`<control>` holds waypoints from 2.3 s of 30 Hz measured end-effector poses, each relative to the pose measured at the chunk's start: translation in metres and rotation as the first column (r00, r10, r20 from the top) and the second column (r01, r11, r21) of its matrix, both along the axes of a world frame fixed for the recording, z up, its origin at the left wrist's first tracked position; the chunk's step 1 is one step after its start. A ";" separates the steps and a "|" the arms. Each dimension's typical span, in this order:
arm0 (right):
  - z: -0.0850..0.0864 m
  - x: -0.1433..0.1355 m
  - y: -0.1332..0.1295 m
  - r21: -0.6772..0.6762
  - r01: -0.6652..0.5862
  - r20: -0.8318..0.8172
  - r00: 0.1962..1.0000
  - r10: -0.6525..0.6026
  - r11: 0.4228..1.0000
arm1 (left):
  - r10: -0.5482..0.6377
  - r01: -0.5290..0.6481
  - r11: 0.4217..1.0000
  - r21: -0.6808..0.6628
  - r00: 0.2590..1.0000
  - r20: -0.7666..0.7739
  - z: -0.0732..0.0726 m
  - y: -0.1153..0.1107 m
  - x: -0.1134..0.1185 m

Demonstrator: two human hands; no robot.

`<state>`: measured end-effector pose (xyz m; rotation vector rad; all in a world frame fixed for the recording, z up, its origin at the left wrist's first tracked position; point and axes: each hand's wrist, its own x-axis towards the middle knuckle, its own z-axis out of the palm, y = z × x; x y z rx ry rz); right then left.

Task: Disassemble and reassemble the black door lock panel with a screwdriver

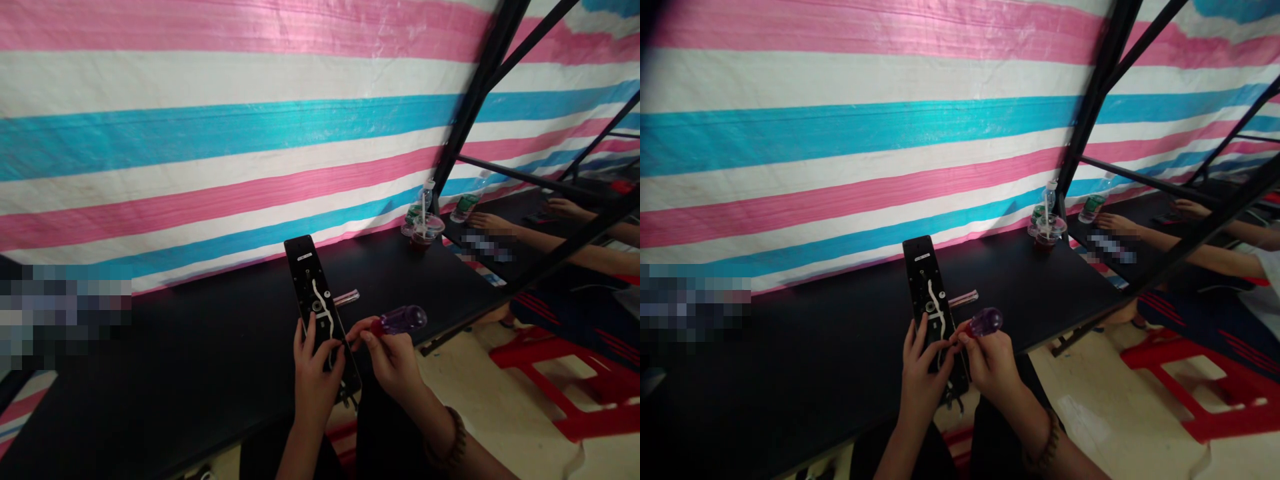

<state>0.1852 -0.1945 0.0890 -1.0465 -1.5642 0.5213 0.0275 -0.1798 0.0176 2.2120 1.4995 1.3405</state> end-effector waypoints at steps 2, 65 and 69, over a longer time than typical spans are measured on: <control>-0.001 0.000 0.000 -0.003 0.005 0.012 1.000 -0.005 1.000 | -0.003 0.003 1.000 0.004 1.000 0.002 0.000 0.000 0.000; 0.006 0.000 0.007 0.001 0.041 0.051 0.998 -0.041 0.999 | 0.127 -0.193 0.916 -0.351 0.971 -0.202 0.054 0.084 0.001; 0.004 0.002 0.006 0.019 0.027 0.039 0.999 -0.028 0.999 | 0.143 -0.191 0.917 -0.350 0.977 -0.161 0.052 0.090 0.003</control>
